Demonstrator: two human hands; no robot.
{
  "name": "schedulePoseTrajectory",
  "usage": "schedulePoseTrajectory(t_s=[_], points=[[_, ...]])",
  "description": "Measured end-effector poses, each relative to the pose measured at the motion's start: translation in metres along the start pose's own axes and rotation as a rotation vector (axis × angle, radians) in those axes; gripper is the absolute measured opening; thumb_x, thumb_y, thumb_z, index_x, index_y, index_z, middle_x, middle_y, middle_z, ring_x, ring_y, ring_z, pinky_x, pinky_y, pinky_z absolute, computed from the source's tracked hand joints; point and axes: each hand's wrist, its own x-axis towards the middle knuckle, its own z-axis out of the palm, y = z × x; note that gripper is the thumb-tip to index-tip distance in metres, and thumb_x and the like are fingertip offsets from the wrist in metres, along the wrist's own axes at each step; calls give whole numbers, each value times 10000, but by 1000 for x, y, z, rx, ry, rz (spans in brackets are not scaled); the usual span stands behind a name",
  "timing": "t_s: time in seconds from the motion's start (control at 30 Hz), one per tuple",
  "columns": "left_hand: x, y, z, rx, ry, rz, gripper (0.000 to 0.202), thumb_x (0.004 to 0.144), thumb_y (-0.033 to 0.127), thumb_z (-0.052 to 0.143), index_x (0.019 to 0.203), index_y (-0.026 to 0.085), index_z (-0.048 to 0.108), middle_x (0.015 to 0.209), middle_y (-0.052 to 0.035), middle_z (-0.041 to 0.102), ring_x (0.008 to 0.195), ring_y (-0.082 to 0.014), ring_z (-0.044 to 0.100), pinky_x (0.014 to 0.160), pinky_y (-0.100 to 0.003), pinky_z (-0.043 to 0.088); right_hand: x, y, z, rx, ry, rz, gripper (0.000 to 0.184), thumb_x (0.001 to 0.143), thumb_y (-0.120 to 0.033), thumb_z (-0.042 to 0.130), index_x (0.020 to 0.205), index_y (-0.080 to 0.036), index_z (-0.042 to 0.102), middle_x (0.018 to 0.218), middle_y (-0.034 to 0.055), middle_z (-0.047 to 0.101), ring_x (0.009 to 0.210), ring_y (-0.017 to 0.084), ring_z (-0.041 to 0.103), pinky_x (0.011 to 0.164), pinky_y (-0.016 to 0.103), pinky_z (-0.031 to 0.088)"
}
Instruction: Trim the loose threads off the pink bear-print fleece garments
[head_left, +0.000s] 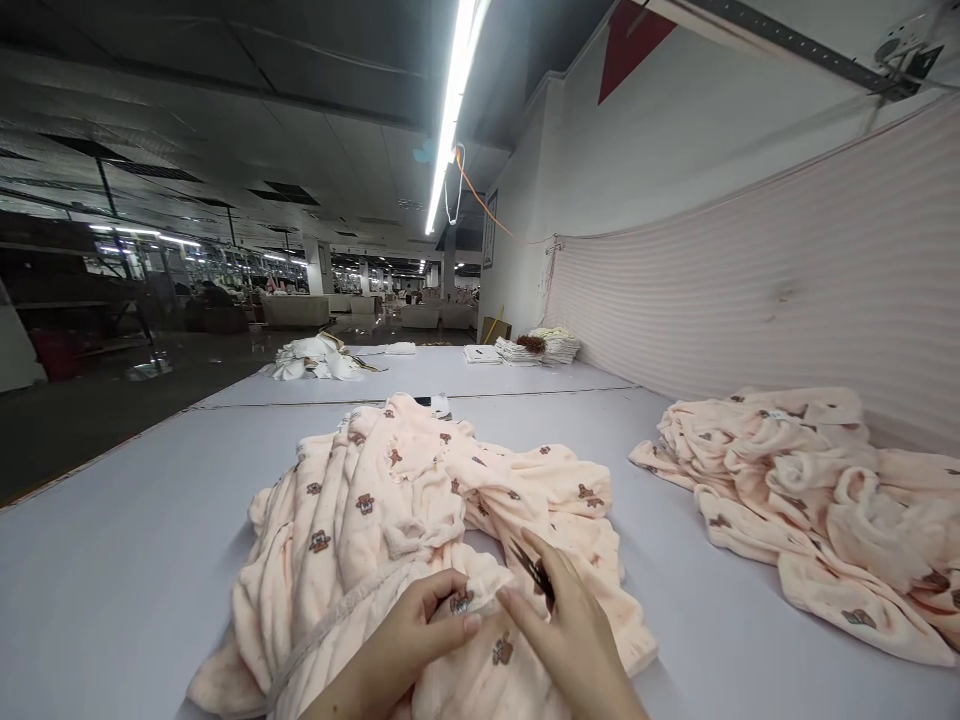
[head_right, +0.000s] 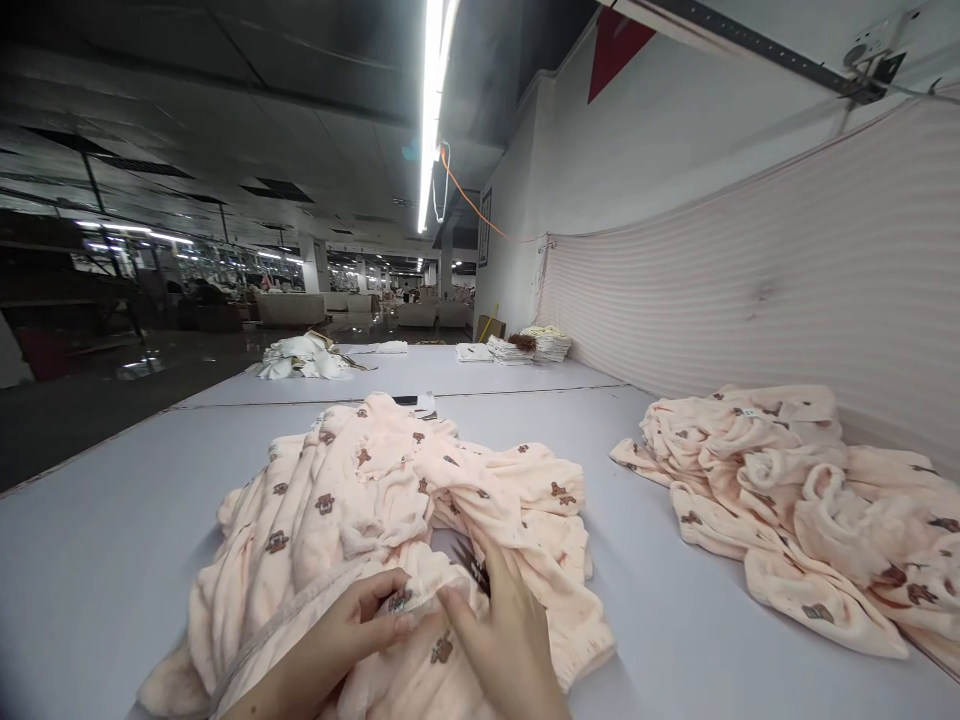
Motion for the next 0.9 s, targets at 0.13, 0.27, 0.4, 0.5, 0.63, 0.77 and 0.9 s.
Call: schedulePoseTrajectory(t_s=[0.13, 0.27, 0.4, 0.5, 0.63, 0.77, 0.9], points=[[-5, -8, 0, 494, 162, 110, 103, 803, 271, 567, 813, 177, 607, 726, 1, 554, 742, -185, 523, 689, -284, 391, 13, 0, -3, 127, -237, 2, 56, 731, -210, 629, 719, -218, 574, 772, -27, 594, 738, 168, 586, 647, 234, 473], [-15, -24, 1, 903, 381, 528, 141, 784, 79, 462, 758, 218, 457, 701, 2, 478, 679, -176, 470, 648, -298, 369, -10, 9, 13, -78, -31, -93, 137, 712, -113, 511, 697, -232, 445, 653, -49, 501, 611, 145, 525, 561, 218, 409], [-20, -34, 0, 1002, 382, 813, 248, 790, -20, 389, 789, 226, 418, 799, -36, 526, 751, -189, 473, 686, -321, 399, -31, 14, 11, -266, 58, -144, 190, 668, -91, 496, 782, -244, 500, 744, -24, 545, 601, 148, 539, 553, 233, 420], [-22, -35, -2, 1043, 371, 835, 249, 795, -27, 413, 803, 221, 434, 797, -40, 532, 745, -184, 477, 675, -318, 415, -32, 6, -7, -134, -153, -152, 109, 761, -209, 587, 856, -263, 586, 821, -15, 598, 706, 152, 609, 617, 218, 481], [-24, -36, -2, 1060, 366, 845, 240, 796, -31, 424, 790, 208, 443, 800, -44, 548, 756, -177, 481, 688, -316, 425, -27, -7, -23, -123, -205, -224, 205, 862, -308, 567, 1051, -281, 641, 951, 25, 653, 825, 174, 648, 707, 234, 513], [-22, -34, -1, 1060, 370, 860, 229, 792, -23, 435, 765, 204, 455, 780, -39, 552, 739, -170, 482, 674, -307, 426, -25, -11, -20, -108, -219, -278, 208, 874, -330, 571, 1044, -275, 678, 932, 22, 678, 804, 158, 667, 701, 205, 517], [-22, -37, 1, 1031, 380, 853, 230, 794, -13, 430, 755, 210, 463, 768, -33, 551, 726, -170, 482, 673, -316, 428, -27, -10, -12, -76, -138, -226, 218, 915, -345, 500, 952, -288, 707, 852, 7, 679, 750, 147, 665, 647, 200, 499]])
